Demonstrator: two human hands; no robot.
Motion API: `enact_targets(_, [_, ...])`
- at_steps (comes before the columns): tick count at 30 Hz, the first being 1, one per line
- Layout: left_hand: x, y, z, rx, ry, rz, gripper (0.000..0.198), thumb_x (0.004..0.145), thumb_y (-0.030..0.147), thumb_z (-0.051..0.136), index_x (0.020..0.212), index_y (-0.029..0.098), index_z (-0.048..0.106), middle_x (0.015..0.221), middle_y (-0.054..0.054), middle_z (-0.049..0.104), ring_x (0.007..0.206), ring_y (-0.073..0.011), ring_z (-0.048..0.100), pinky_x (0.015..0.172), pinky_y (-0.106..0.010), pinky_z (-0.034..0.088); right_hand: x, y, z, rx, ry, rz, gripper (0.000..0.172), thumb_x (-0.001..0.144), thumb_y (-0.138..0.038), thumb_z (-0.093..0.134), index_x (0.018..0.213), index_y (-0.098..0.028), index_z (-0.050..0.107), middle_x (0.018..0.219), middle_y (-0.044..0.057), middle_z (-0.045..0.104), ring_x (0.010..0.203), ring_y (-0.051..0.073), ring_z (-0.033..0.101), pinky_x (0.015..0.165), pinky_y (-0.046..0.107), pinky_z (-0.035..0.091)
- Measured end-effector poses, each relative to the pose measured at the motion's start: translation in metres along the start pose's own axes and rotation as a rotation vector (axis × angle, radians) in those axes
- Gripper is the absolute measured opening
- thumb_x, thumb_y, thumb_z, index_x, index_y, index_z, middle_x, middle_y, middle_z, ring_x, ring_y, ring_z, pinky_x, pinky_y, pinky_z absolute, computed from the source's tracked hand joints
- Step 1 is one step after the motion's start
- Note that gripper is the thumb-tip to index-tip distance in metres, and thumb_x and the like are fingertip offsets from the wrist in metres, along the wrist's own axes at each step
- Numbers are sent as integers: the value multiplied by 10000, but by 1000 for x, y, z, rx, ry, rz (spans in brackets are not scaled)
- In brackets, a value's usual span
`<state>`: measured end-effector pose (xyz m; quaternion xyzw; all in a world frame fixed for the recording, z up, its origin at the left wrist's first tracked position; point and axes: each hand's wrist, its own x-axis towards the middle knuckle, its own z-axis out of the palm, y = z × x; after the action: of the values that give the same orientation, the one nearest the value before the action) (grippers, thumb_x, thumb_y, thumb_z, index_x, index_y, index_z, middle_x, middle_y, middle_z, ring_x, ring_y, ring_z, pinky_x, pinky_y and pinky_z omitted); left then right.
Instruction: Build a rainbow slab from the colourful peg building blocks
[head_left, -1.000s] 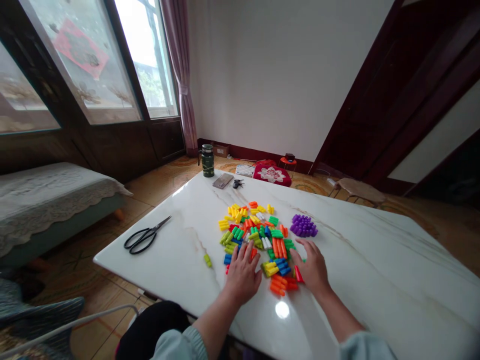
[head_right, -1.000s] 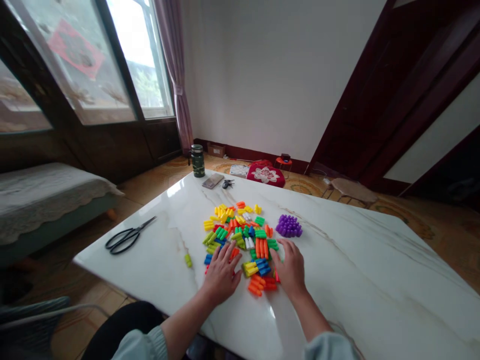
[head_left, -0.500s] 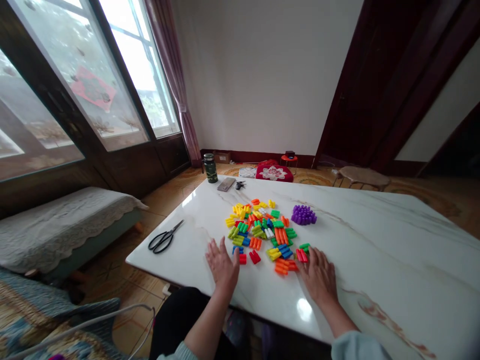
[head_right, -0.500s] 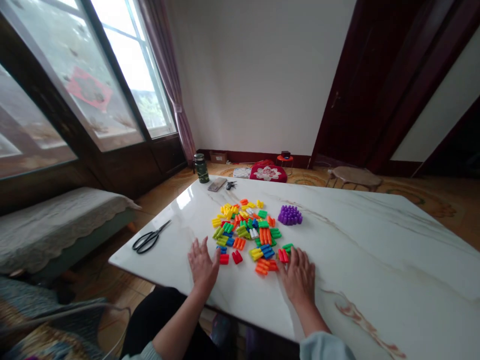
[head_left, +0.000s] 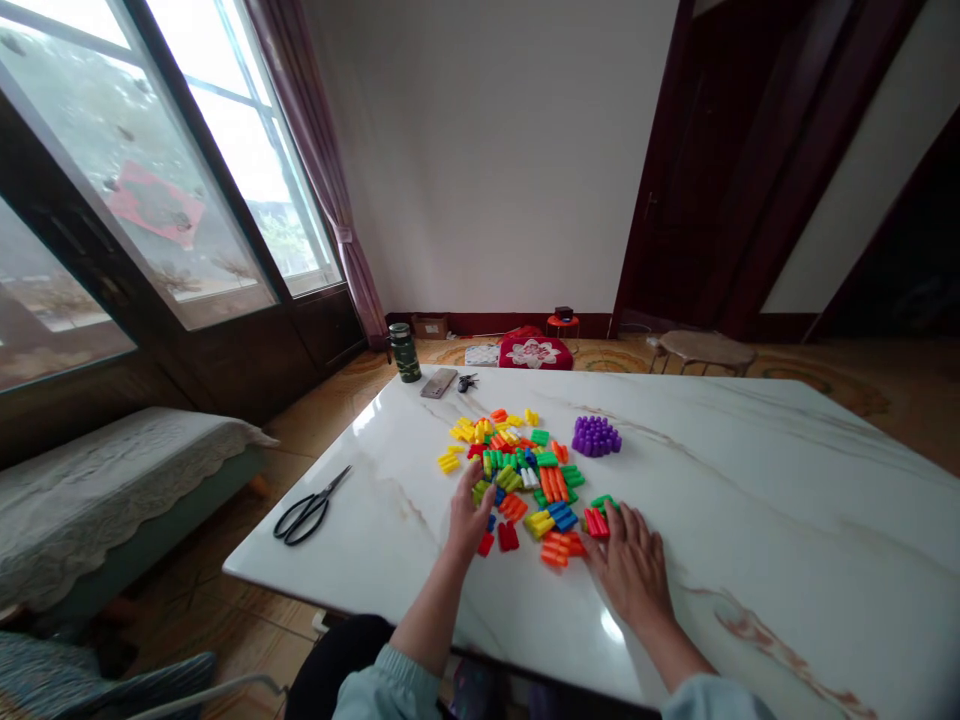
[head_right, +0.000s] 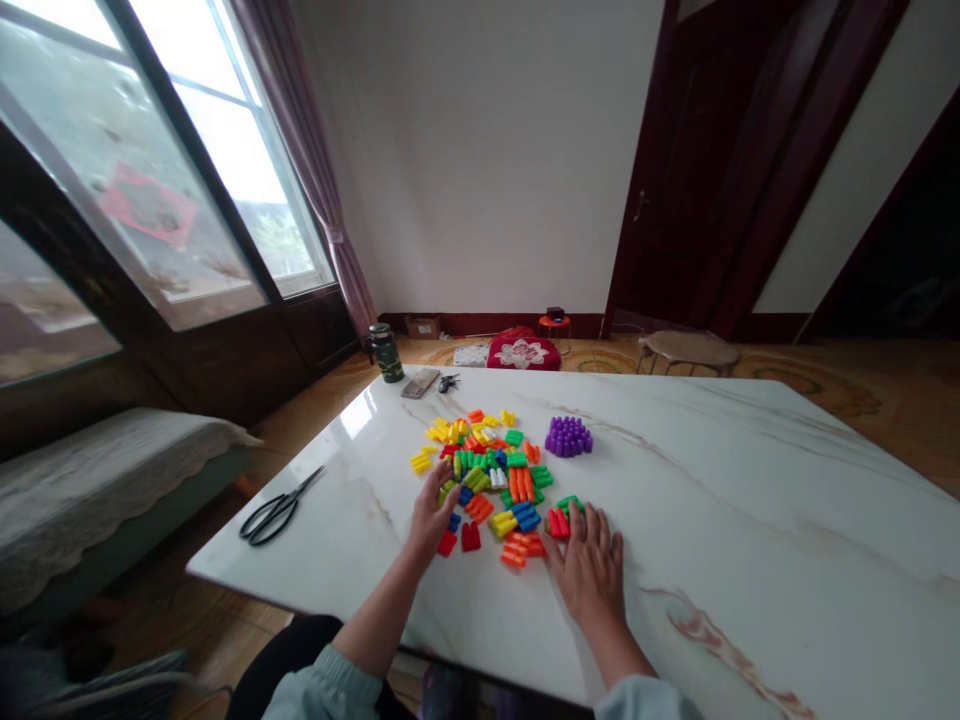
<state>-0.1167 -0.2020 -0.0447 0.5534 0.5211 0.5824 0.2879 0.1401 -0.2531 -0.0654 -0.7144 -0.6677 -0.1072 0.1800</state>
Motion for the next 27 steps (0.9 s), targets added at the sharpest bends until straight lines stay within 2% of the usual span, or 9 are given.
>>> enact_targets(3, [11,5,2,-264,-31,-69,590,795,455,629,1306,197,483,1324,-138,559,1171,-260,577,952,-404,488,0,0,-1,2,5,6,625,911,-529,368,1384,-125,424,1417,184,440,1334,319,346,1064,499,281])
enact_targets(5, [15,9,-3,-259,17,-83,510,829,448,574,1268,192,521,1272,-133,596,1142,-259,593,934,-413,494,0,-1,-2,8,6,3,621,913,-538,361,1378,-133,433,1411,177,450,1330,317,352,1066,498,277])
enact_targets(8, [10,13,-15,106,64,-21,381,818,374,563,1158,213,616,1173,-94,646,1151,-259,566,997,-439,436,1,-1,-4,18,9,-7,626,915,-546,352,1376,-130,437,1411,179,451,1328,319,353,1065,503,276])
enact_targets(11, [-8,15,-20,520,-60,31,488,718,313,645,1197,228,614,1203,-89,620,1212,-290,495,1053,-457,366,1,-2,-6,28,12,-5,629,916,-544,347,1375,-123,437,1412,184,448,1330,322,349,1066,509,274])
enact_targets(14, [-26,16,-11,737,-134,46,586,662,214,643,1245,231,584,1322,-98,540,1274,-302,431,1094,-470,296,0,-2,-7,37,6,-2,631,915,-540,344,1378,-121,436,1411,188,449,1330,326,349,1065,521,273])
enact_targets(18, [-24,18,2,897,-63,10,555,681,74,523,1198,249,621,1258,-81,572,1179,-266,494,1017,-418,375,0,-3,-8,39,-1,4,642,912,-543,342,1383,-116,434,1410,194,450,1334,330,344,1069,524,269])
enact_targets(21, [-10,18,3,961,-86,7,513,741,139,549,1233,273,610,1182,-87,598,1083,-277,532,911,-402,438,0,-3,-7,42,4,5,640,914,-545,336,1378,-116,439,1413,193,447,1333,328,346,1075,519,260])
enact_targets(24, [1,16,2,976,-127,18,511,770,235,604,1278,287,578,1151,-94,593,1051,-276,546,878,-387,453,-1,-3,-5,48,17,5,629,916,-540,337,1376,-122,440,1416,187,443,1334,322,346,1080,513,252])
enact_targets(27, [2,9,3,912,-81,-1,463,755,239,637,1217,268,611,1077,-83,581,988,-243,575,860,-359,471,-1,-3,-3,48,18,8,629,914,-536,356,1385,-125,430,1420,189,436,1340,324,337,1080,513,248])
